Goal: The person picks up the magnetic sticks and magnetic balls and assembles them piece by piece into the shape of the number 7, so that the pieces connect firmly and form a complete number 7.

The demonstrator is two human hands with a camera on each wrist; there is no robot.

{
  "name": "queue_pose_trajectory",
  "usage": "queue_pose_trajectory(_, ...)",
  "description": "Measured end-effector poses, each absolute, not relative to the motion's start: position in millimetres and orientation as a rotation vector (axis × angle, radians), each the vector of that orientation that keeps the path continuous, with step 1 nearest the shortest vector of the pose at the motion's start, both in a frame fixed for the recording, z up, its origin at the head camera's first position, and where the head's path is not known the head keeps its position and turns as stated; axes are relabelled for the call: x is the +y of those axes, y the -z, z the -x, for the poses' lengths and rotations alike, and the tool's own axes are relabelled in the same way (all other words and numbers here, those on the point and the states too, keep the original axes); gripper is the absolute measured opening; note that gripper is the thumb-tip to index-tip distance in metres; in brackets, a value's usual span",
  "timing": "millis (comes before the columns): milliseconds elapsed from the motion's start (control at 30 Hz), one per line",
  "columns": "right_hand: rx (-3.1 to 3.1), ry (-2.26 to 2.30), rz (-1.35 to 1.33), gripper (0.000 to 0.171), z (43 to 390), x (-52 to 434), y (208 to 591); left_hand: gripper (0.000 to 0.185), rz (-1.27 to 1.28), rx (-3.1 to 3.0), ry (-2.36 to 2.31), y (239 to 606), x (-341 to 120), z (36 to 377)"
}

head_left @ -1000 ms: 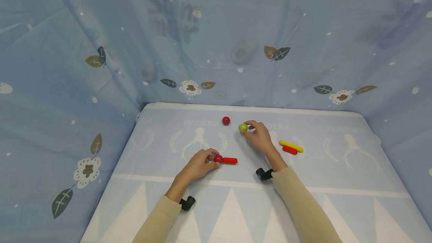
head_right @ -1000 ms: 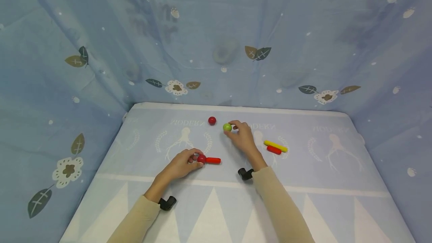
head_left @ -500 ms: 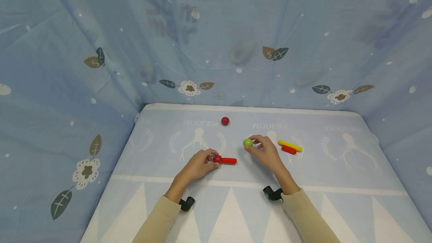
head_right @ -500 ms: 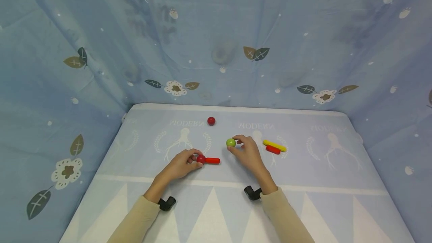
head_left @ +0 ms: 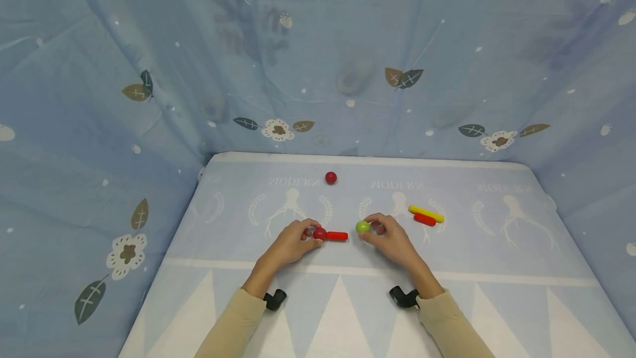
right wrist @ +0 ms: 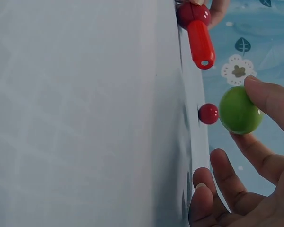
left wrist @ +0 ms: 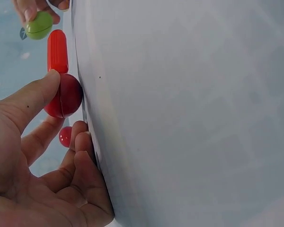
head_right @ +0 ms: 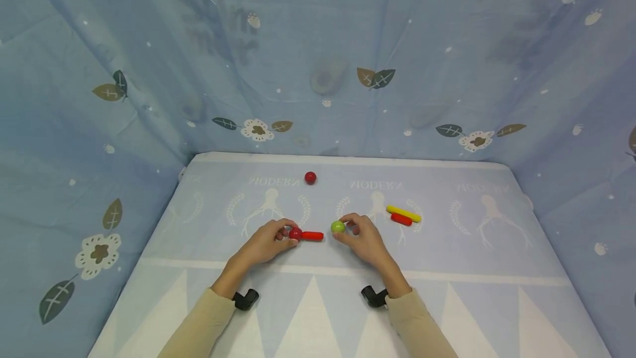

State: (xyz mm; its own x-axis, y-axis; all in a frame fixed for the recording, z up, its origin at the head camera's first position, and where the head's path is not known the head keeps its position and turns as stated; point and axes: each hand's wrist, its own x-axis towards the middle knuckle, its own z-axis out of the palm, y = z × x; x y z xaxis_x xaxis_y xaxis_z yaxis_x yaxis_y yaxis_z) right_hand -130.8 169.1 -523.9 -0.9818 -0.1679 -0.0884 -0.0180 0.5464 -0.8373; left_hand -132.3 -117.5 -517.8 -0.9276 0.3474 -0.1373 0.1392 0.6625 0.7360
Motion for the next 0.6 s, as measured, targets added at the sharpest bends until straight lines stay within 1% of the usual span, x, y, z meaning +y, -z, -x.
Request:
queue_pose_trajectory(233,2.621,1.397,0.212,0.033,128,168,527,0.034,-0.388,2.616,-1.111,517,-117,133)
queue_pose_trajectory(400,2.646,1.378,0.319,0.029,128,168,531,0.034,-0.389,2.618,-1.110,518,-118,133)
queue_pose_trajectory(600,2.696,1.331,0.382,0.028,127,166,535,0.035,-0.397,2.618,-1.108,518,-118,133)
